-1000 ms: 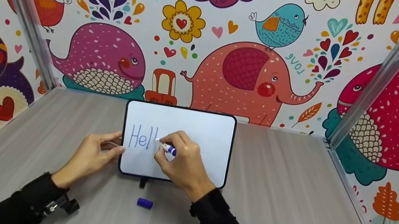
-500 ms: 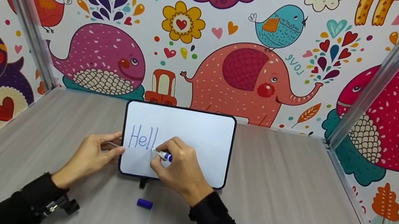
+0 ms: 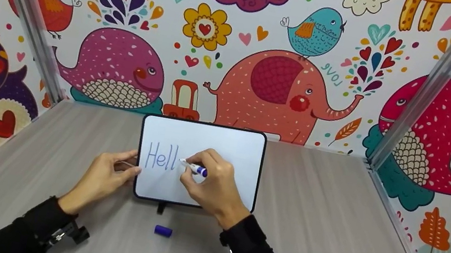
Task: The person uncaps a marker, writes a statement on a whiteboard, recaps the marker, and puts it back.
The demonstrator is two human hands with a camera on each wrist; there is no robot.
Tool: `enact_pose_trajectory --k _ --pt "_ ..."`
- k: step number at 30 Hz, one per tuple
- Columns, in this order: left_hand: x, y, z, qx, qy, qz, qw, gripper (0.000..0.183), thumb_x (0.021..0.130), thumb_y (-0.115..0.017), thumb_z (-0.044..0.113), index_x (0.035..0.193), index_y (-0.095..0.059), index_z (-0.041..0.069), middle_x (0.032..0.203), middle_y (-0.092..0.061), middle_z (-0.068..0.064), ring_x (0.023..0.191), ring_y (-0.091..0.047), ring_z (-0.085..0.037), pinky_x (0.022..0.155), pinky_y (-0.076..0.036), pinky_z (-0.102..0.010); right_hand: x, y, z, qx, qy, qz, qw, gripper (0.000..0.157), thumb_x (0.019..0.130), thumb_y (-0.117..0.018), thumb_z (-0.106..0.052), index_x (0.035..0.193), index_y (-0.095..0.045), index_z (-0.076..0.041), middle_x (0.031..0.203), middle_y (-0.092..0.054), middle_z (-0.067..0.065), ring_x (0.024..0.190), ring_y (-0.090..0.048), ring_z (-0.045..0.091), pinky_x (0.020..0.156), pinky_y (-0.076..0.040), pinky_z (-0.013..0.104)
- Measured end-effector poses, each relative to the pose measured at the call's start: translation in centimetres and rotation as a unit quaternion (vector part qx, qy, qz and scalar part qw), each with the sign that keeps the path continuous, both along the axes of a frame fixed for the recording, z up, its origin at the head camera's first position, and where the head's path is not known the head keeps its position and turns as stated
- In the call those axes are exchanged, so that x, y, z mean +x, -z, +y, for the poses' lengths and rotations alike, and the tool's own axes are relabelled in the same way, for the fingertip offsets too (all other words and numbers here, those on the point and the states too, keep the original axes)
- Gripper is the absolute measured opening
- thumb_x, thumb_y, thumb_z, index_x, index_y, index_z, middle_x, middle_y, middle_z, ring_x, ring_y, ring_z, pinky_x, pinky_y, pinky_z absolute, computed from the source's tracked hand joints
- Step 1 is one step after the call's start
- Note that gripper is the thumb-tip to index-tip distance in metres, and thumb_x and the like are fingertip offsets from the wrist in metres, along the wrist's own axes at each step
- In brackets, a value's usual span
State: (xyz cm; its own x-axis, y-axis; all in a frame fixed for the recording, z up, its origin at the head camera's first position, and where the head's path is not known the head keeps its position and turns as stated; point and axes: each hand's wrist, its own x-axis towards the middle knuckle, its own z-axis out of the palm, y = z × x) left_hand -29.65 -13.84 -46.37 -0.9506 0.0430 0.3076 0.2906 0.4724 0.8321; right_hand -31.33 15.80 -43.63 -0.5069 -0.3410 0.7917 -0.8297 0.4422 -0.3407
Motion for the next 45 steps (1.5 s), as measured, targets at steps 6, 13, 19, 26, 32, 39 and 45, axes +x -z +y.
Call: enact_pose_trajectory --k 6,13,19,26,32,39,45 --pt "0.0 0.0 0.0 -0.003 0.001 -0.003 1.0 0.048 0.107 -0.078 -0.005 0.153 -0.068 -0.011 0.124 -0.086 -0.025 0.107 -0.086 -0.035 0.089 -0.074 -0.039 0.0 -0.1 0.4 0.003 -0.001 0.011 1.0 0.018 0.094 -0.09 0.003 0.108 -0.084 -0.006 0.104 -0.085 0.004 0.096 -0.082 0.014 0.09 -0.071 0.022" --pt "-0.1 0.0 -0.2 -0.008 0.007 -0.008 0.9999 0.046 0.106 -0.078 -0.006 0.15 -0.07 -0.013 0.125 -0.086 -0.026 0.11 -0.086 -0.037 0.091 -0.074 -0.041 -0.1 0.4 0.6 0.016 -0.007 0.015 1.0 0.02 0.094 -0.09 0.003 0.111 -0.084 -0.005 0.107 -0.084 0.004 0.098 -0.082 0.014 0.091 -0.071 0.021" --pt "0.0 -0.1 -0.3 0.001 0.012 -0.013 0.9998 0.042 0.103 -0.08 -0.009 0.145 -0.073 -0.014 0.122 -0.086 -0.026 0.108 -0.087 -0.036 0.094 -0.074 -0.043 -0.3 0.8 0.5 0.014 -0.02 0.017 1.0 0.019 0.095 -0.089 0.003 0.112 -0.084 -0.005 0.107 -0.084 0.005 0.097 -0.082 0.016 0.09 -0.071 0.021" --pt "-0.2 0.0 -0.5 0.016 0.022 -0.024 0.9993 0.041 0.103 -0.08 -0.01 0.144 -0.074 -0.012 0.124 -0.085 -0.025 0.109 -0.086 -0.036 0.094 -0.074 -0.039 -0.1 1.1 0.4 0.022 -0.033 0.0 0.999 0.02 0.096 -0.089 0.001 0.115 -0.083 -0.005 0.109 -0.083 0.007 0.101 -0.083 0.016 0.093 -0.071 0.021" --pt "-0.5 0.2 -0.6 0.022 0.027 -0.034 0.9988 0.044 0.103 -0.08 -0.01 0.146 -0.072 -0.013 0.124 -0.085 -0.027 0.109 -0.086 -0.038 0.094 -0.074 -0.036 -0.1 1.2 0.4 0.026 -0.032 -0.003 0.999 0.02 0.096 -0.089 0.002 0.114 -0.083 -0.005 0.108 -0.084 0.007 0.1 -0.083 0.016 0.092 -0.071 0.021" --pt "-0.5 0.2 -0.6 0.022 0.028 -0.037 0.9987 0.046 0.103 -0.079 -0.011 0.148 -0.07 -0.013 0.126 -0.085 -0.028 0.111 -0.086 -0.039 0.096 -0.073 -0.036 -0.2 1.2 0.4 0.024 -0.035 -0.004 0.999 0.021 0.096 -0.089 0.002 0.114 -0.083 -0.005 0.109 -0.083 0.007 0.102 -0.084 0.017 0.094 -0.071 0.022" --pt "-0.3 0.1 -0.7 0.03 0.036 -0.032 0.9984 0.047 0.103 -0.079 -0.01 0.149 -0.069 -0.015 0.128 -0.084 -0.03 0.111 -0.087 -0.039 0.094 -0.074 -0.035 -0.2 1.3 0.4 0.026 -0.032 -0.008 0.999 0.02 0.096 -0.088 0.002 0.114 -0.083 -0.006 0.108 -0.083 0.006 0.101 -0.083 0.016 0.093 -0.07 0.02"
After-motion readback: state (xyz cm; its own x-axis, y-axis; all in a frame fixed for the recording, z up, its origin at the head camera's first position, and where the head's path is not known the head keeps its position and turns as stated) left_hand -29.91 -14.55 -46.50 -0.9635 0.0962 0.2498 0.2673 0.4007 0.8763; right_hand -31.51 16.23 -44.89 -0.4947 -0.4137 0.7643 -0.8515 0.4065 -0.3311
